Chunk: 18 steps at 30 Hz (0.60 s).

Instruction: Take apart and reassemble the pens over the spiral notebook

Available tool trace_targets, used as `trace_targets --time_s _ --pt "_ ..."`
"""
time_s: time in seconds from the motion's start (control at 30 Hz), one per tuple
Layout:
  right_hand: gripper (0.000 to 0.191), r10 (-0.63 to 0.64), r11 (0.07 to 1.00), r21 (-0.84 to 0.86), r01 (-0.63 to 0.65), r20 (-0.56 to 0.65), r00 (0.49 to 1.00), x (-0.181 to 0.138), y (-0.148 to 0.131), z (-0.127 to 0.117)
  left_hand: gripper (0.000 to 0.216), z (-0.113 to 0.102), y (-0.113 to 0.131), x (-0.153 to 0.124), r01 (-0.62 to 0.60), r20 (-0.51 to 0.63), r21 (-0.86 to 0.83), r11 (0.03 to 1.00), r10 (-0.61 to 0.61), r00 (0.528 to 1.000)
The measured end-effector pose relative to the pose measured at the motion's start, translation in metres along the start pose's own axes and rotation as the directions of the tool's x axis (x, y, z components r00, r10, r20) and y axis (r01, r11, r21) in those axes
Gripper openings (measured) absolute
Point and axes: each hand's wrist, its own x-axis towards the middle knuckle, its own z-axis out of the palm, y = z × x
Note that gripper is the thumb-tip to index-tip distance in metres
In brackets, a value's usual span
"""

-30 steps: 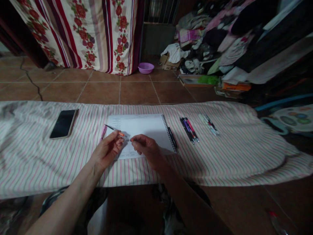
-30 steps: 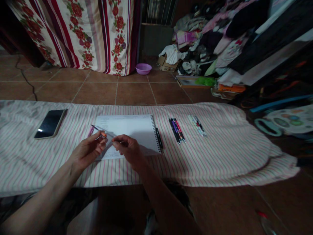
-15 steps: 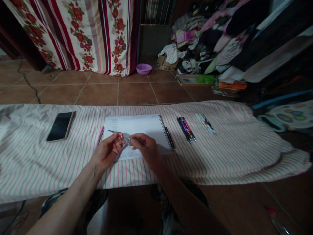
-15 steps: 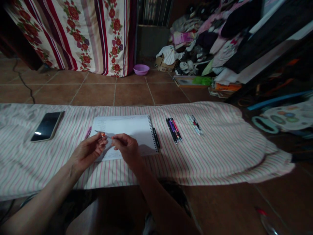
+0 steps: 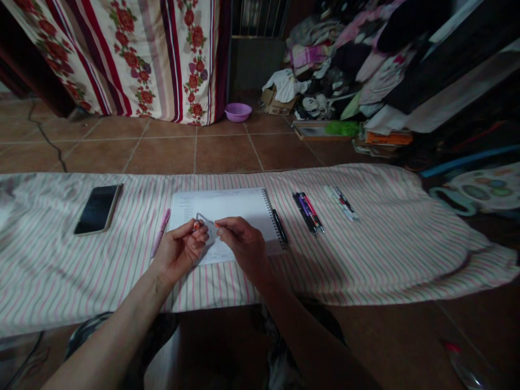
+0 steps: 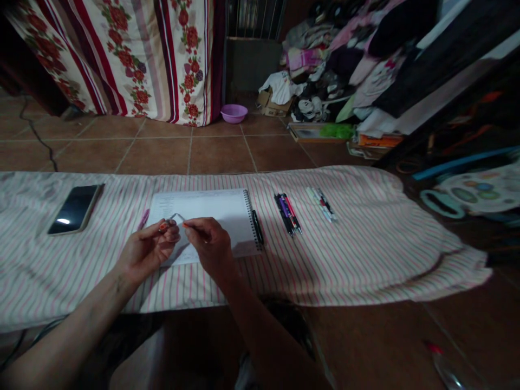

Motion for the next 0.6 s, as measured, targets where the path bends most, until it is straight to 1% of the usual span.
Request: trace_targets --time_s 0.13,0.27,0.43,0.6 --pt "0.014 -0.116 0.991 -0.065 0.115 -0.011 0.993 -0.001 -0.003 0.0 0.035 0.001 -0.001 0.001 0.002 -0.002 -0.006 1.0 -0.002 1.0" --pt "0.015 -0.175 0.979 -0.105 0.174 0.003 0.985 -0.002 -0.004 -0.001 0.034 0.0 -0.001 0.001 -0.004 0.018 -0.027 1.0 0.004 1.0" --pt "0.014 -0.19 0.973 -0.13 0.191 0.02 0.982 -0.003 -0.006 -0.001 0.035 0.0 -0.001 0.001 -0.001 0.055 -0.033 0.999 0.003 0.998" --pt "0.009 -0.141 0.979 -0.151 0.137 -0.013 0.99 -0.004 -0.011 0.001 0.04 0.002 -0.002 0.001 -0.015 0.067 -0.019 1.0 0.016 0.998"
